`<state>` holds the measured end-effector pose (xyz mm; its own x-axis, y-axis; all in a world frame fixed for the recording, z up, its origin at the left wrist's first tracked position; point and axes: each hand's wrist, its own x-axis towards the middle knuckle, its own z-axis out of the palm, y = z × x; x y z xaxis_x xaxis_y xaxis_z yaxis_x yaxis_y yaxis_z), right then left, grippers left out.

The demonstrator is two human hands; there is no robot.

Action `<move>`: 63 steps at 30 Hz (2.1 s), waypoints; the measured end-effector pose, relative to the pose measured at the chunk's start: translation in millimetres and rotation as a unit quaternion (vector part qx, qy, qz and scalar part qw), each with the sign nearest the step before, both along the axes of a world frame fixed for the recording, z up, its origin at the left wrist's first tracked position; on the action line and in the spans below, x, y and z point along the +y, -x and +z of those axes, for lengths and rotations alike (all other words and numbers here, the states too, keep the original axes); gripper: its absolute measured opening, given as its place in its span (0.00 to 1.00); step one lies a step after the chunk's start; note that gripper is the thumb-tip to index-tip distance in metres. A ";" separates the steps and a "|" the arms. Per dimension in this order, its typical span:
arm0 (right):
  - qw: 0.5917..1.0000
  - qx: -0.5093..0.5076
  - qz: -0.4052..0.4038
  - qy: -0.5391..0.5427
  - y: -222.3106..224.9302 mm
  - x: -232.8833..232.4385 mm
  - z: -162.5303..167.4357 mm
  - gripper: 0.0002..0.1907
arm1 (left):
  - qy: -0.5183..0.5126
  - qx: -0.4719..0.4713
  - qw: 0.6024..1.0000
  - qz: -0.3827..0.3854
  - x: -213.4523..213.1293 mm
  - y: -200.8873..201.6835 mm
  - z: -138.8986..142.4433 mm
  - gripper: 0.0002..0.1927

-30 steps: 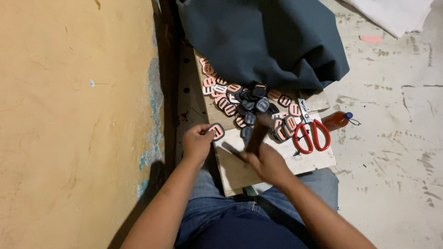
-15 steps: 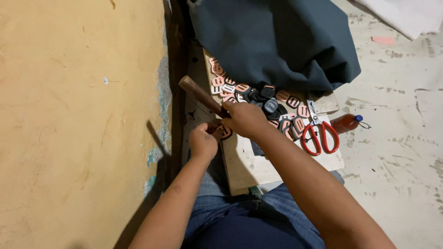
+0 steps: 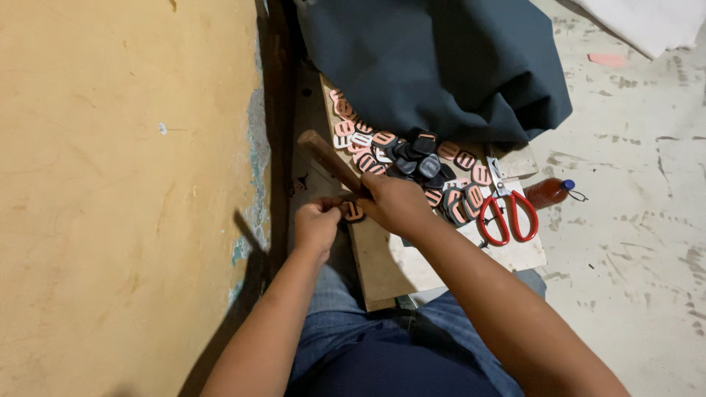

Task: The person repeatedly picks small black rubber pieces from a pile on a wooden board, places each piece on the board, and uses a wooden mallet to strike and shape it. After each strike, the piece is moved aside and another is selected. Scissors and a bottle are visible nearby but not used.

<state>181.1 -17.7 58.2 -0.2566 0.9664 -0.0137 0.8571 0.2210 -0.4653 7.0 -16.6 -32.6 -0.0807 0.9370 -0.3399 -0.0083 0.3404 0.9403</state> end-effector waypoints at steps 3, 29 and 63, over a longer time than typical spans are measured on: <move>1.000 0.001 -0.003 0.013 -0.4 2.4 1.0 0.15 | -0.026 0.031 0.999 -0.001 -0.8 -0.8 2.8 0.08; 0.993 0.087 -0.055 0.062 -14.0 -4.3 -0.6 0.17 | -0.147 0.222 0.954 -0.140 13.1 10.9 27.3 0.07; 0.997 0.033 -0.035 0.065 -17.1 5.2 1.8 0.17 | -0.059 0.272 0.947 -0.159 15.9 7.8 23.6 0.09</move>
